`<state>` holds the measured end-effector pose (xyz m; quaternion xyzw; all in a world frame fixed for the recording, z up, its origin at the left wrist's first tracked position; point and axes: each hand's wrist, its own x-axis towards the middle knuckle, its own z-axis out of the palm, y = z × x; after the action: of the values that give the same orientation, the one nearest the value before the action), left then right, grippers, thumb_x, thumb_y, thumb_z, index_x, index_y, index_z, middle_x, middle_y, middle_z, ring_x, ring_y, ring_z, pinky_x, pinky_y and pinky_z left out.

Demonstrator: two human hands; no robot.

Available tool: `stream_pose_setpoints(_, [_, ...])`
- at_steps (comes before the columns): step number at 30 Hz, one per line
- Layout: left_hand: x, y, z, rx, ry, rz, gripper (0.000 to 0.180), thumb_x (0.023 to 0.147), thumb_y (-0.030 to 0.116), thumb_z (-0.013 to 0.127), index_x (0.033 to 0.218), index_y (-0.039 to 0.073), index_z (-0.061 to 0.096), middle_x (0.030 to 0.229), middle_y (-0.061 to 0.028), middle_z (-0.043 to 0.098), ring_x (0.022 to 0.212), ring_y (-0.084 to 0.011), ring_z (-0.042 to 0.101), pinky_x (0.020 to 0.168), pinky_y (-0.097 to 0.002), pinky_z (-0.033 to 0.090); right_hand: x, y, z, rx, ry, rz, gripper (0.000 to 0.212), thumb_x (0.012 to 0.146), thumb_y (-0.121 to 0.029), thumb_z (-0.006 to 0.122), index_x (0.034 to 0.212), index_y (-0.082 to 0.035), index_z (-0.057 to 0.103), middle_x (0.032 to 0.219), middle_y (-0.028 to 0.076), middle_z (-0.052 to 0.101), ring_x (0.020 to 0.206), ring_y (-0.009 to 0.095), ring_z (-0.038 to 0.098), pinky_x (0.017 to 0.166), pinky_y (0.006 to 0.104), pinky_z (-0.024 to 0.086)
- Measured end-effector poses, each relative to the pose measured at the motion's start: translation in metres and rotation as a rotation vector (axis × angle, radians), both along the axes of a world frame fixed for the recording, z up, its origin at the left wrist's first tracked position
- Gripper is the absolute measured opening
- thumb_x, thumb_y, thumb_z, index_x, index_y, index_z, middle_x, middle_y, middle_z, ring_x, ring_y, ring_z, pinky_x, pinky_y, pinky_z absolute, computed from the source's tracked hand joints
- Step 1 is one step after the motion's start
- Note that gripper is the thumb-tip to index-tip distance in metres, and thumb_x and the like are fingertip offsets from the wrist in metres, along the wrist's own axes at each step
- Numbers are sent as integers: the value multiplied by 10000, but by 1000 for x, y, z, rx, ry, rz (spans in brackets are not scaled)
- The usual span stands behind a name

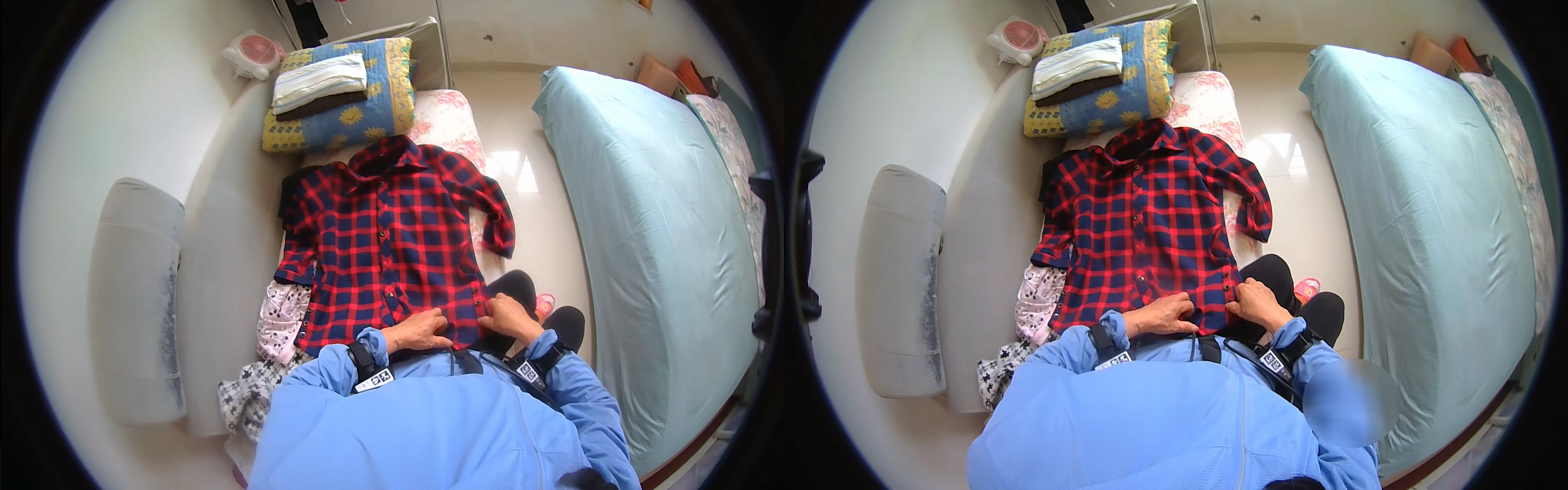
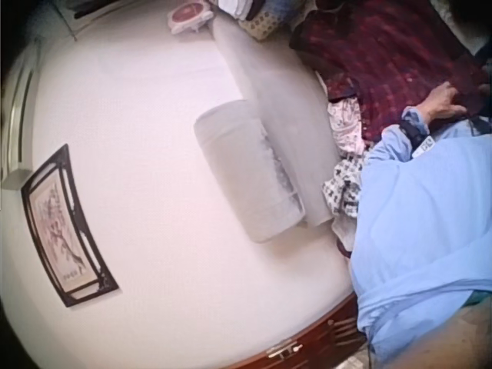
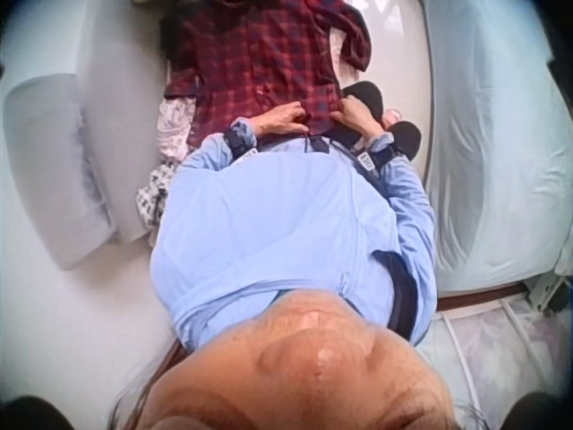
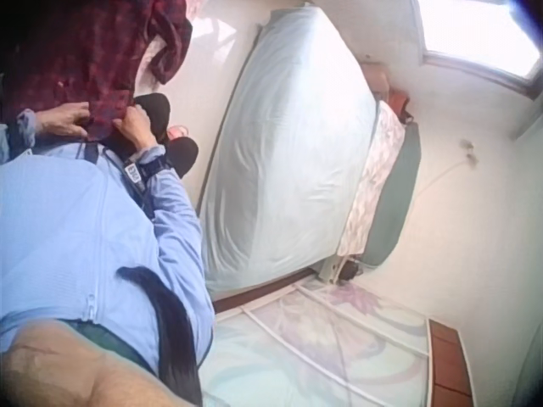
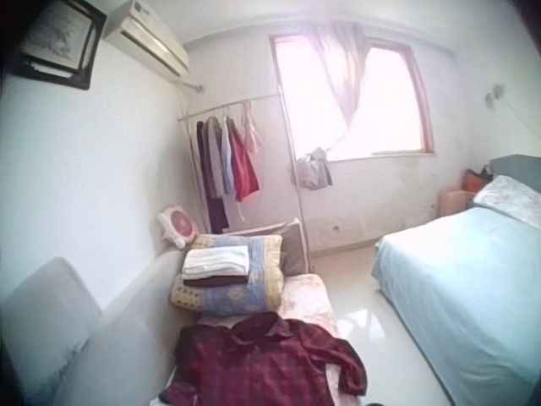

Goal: The person folds a red and black plaid shirt and a black garment on a bed. They smooth and align each item, fold sleeves and sides, then stack the folded pieces on a pile of bedding.

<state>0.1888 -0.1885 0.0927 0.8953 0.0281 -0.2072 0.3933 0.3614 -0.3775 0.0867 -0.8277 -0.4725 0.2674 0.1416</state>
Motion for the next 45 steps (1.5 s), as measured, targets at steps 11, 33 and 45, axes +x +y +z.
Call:
stream_pose_setpoints(11, [-3,-9,4,-6,-460,115,290,812,263,696,975,28,647,980,-124,618,1035,-289,553,834,-383,463,-9,-25,-9,198,96,-59,235,807,-202,701,888,9,637,851,180,588,830,341,593,720,391,472])
stream_pose_setpoints(33, [-24,14,2,54,-26,2,392,765,205,666,1087,8,559,1059,-159,594,1006,-335,577,866,-395,470,-9,-38,1,312,-341,317,469,651,-398,791,931,-59,628,1019,102,507,1015,274,479,848,397,412])
stream_pose_setpoints(45, [8,-3,7,224,-192,-357,197,757,130,592,919,19,590,932,-129,558,931,-315,575,778,-405,479,-4,-43,-26,511,-380,106,135,810,-169,599,781,-43,561,786,124,578,684,323,604,625,416,495])
